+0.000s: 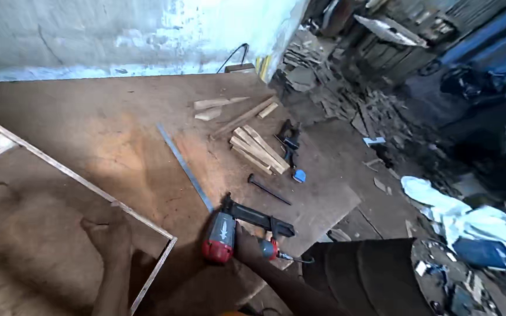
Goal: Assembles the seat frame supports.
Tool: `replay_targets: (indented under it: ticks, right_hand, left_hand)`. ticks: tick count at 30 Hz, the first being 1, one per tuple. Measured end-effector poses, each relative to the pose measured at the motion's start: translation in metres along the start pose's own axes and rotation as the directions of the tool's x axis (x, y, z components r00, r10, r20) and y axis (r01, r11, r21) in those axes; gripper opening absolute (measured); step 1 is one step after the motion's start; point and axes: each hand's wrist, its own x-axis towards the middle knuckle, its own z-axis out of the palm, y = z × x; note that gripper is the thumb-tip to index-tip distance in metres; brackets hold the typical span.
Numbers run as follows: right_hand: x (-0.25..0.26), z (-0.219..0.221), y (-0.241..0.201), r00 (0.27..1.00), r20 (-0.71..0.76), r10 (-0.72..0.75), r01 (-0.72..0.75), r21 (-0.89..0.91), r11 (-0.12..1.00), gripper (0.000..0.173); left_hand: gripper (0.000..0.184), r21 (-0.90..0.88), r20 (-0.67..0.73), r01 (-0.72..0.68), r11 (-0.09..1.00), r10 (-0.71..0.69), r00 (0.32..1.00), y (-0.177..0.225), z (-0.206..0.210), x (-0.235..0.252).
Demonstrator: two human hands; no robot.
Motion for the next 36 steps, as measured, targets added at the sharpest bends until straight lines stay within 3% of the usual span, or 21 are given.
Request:
replay_targets:
  ticks: [15,27,32,36]
  right_hand:
    - [0.004,0.008,0.006,0.997,-0.075,-0.010,0.011,0.013,1.000,0.083]
    - [-0.003,0.013,0.005,0.994,-0.113,0.001,-0.006,-0.043,0.999,0.091]
    - [-0.001,0.022,0.007,0.978,-0.205,-0.029,0.013,-0.079,0.997,0.090]
    - [-0.007,0.011,0.001,0.996,-0.082,-0.025,0.019,-0.079,0.997,0.092]
  left_hand:
    - [0.069,-0.030,0.000,-0.067,0.997,0.067,0.998,-0.001,0.005,0.001]
    - [0.070,0.067,-0.048,-0.046,0.997,0.049,0.998,-0.005,0.000,0.005]
    - [0.070,0.049,-0.034,-0.033,0.998,0.035,0.999,-0.003,-0.001,0.002]
    - [0.075,0.051,0.003,-0.023,0.998,0.022,1.000,-0.003,-0.010,-0.013]
